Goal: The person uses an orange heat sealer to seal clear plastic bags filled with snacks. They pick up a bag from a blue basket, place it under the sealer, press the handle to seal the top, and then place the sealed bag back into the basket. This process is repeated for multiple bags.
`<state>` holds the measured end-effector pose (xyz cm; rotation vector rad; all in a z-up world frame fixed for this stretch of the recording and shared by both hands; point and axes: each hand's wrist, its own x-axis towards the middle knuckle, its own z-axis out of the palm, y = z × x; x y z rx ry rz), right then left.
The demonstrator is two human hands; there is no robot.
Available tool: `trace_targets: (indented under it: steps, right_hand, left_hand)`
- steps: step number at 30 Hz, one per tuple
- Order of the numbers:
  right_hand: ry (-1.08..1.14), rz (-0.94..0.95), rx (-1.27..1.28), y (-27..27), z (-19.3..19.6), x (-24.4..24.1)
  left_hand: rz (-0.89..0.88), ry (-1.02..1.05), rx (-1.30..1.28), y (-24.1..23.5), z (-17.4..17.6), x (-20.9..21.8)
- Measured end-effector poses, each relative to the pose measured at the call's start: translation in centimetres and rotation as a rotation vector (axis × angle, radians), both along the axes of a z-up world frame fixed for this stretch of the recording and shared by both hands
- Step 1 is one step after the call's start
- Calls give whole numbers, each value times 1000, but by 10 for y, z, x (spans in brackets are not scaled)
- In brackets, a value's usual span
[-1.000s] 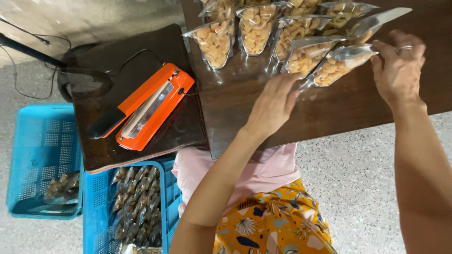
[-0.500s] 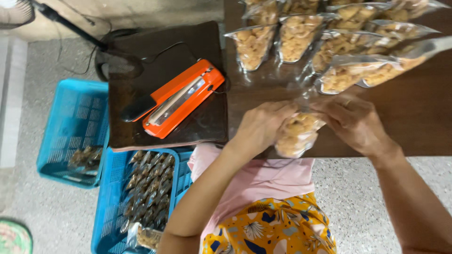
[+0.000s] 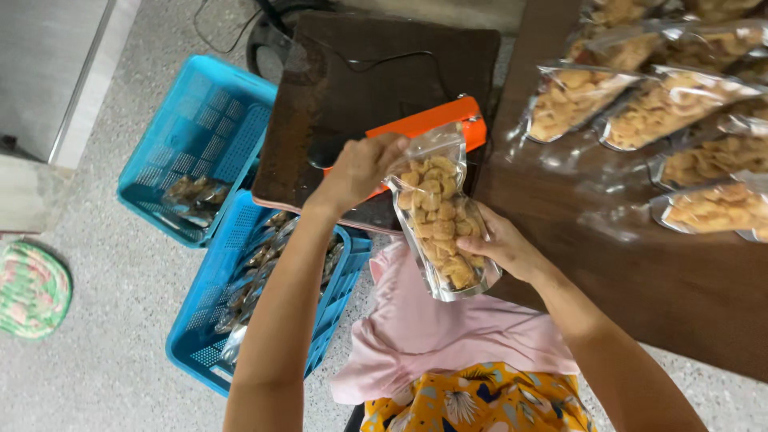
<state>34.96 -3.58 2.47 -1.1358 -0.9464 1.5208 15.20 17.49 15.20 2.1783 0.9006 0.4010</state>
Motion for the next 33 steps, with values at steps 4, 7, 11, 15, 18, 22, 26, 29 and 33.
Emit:
trace_targets:
  steps: [4,7,11,15,18,22,26,29,33]
  right_hand:
    - [257,-51,-207,15,-2,-15]
    - [433,-70,-373,29,1,-20]
    - [379,-36,-456,48,9,-20]
    - [365,17,-429,59,8,-20]
    - [340,27,-416,64,3,-20]
    - [368,24,-388,72,2,-24]
    - [436,57,-380,77,22,-30]
    - [463,86,-367,79,32,-32]
    - [450,49,-391,81,28,-34]
  left_hand:
    - [202,-56,518,58,-43,-9]
    - [263,199,662,89,-72,6]
    - [253,456,704,105,-99,21]
    - [293,557,668,106,-106,16]
    - [333,561,515,101,-107,12]
    - [359,503,416,97,-112,10]
    - [362,504,374,91,-117,10]
    - [374,487,352,89,-123,9]
    - [391,451,293,90,-131,7]
